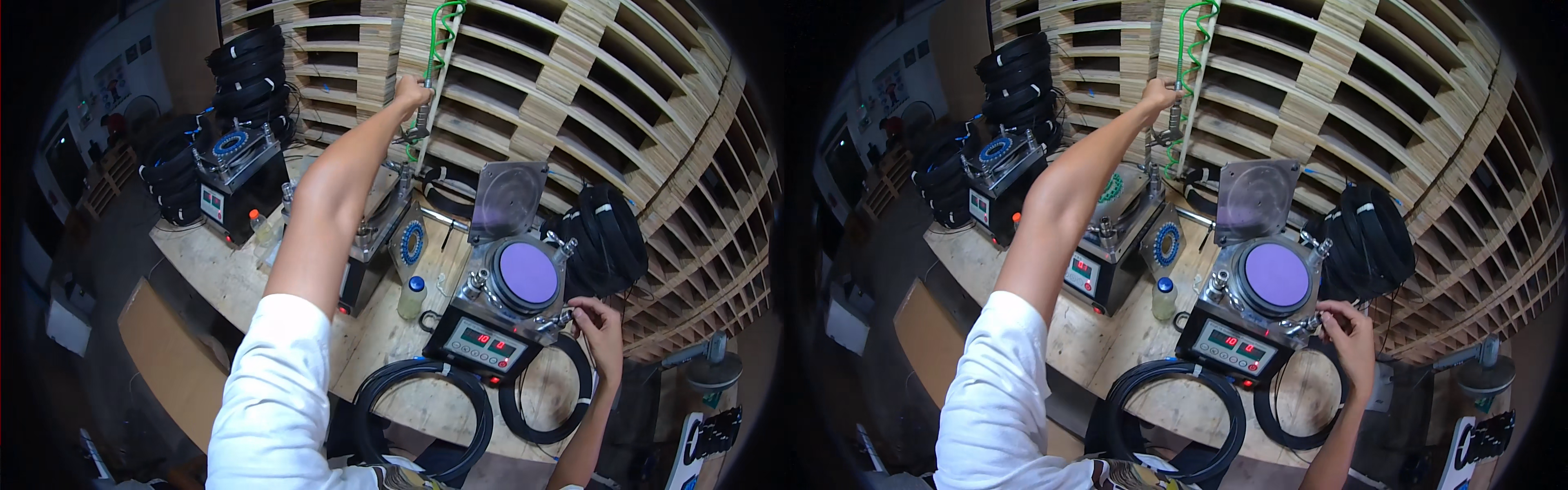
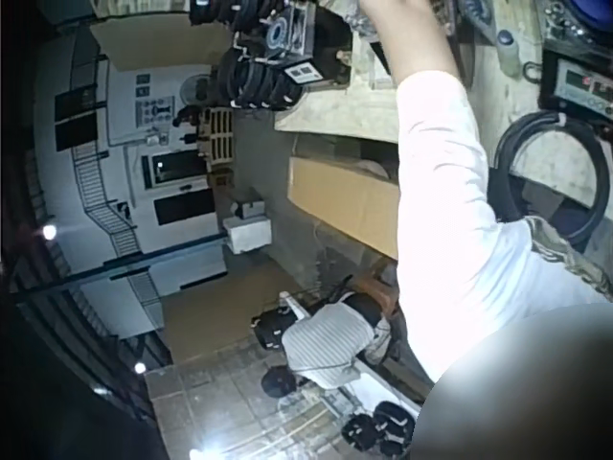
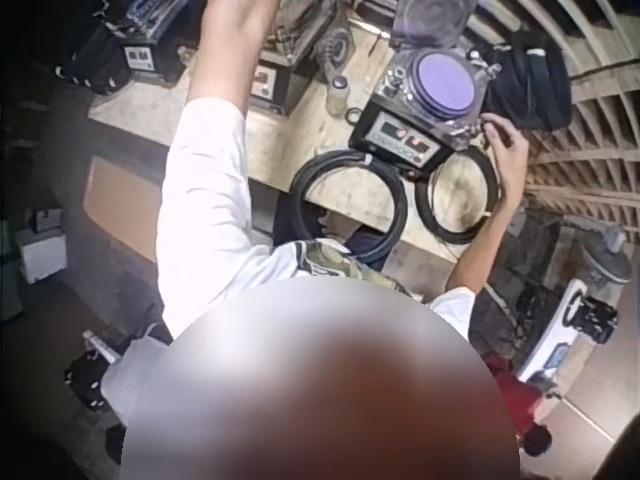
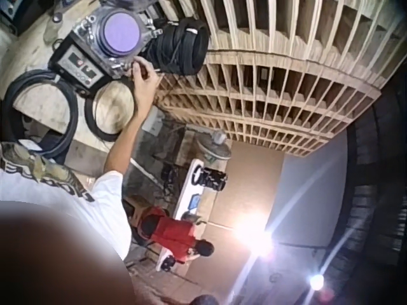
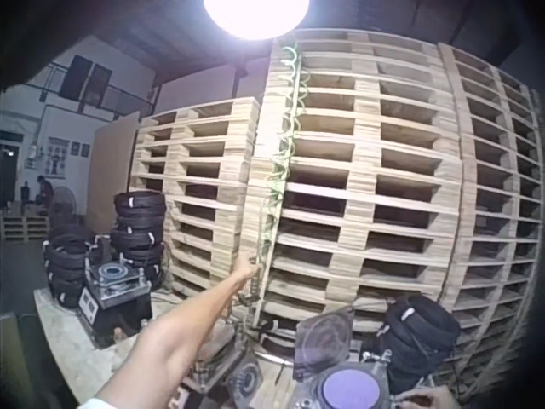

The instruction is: Manually position cable connectors into industrial heat-press machines for sealing or molding.

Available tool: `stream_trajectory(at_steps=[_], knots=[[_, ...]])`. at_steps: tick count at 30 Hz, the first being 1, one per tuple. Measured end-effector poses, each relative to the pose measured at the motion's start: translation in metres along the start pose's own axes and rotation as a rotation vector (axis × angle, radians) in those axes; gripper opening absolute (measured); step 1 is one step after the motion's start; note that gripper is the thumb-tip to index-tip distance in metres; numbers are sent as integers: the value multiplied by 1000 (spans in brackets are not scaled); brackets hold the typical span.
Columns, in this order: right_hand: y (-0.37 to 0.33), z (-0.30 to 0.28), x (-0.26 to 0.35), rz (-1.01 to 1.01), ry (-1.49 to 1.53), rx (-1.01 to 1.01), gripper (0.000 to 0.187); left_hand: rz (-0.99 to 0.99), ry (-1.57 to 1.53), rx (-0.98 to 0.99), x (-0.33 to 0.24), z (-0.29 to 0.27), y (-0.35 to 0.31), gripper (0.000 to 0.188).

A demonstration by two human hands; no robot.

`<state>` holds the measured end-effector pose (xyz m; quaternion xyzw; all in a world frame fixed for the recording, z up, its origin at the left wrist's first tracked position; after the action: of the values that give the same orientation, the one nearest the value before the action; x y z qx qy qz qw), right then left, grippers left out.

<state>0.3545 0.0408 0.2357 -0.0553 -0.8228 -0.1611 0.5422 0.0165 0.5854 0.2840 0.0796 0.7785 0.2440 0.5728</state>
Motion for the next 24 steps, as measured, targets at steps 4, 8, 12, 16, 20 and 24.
stream_trajectory(at_steps=[4,8,12,16,20,24], knots=[[-6,-8,-6,45,-18,-59,16,151,205,114,-51,-14,-74,53],[0,-5,-8,-27,-24,-38,16,385,78,215,-85,-63,-170,47],[4,-6,-15,-61,45,-56,20,385,33,357,-94,-94,-329,47],[8,2,-21,-59,117,-77,22,102,122,429,-7,-91,-421,78],[3,-7,-30,-40,161,-110,20,-27,86,365,65,-54,-464,84],[2,8,-27,-62,187,-78,20,-104,69,284,77,-74,-465,74]])
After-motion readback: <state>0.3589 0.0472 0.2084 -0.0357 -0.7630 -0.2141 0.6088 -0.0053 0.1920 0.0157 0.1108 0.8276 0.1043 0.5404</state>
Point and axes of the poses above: each hand's wrist, its own y-axis towards the middle knuckle, its own z-axis out of the palm, x = y × z, the point moved 6 cm from there along y, towards the middle knuckle, and after that the axes turned 8 degrees about -x, right-handed, at the moved point
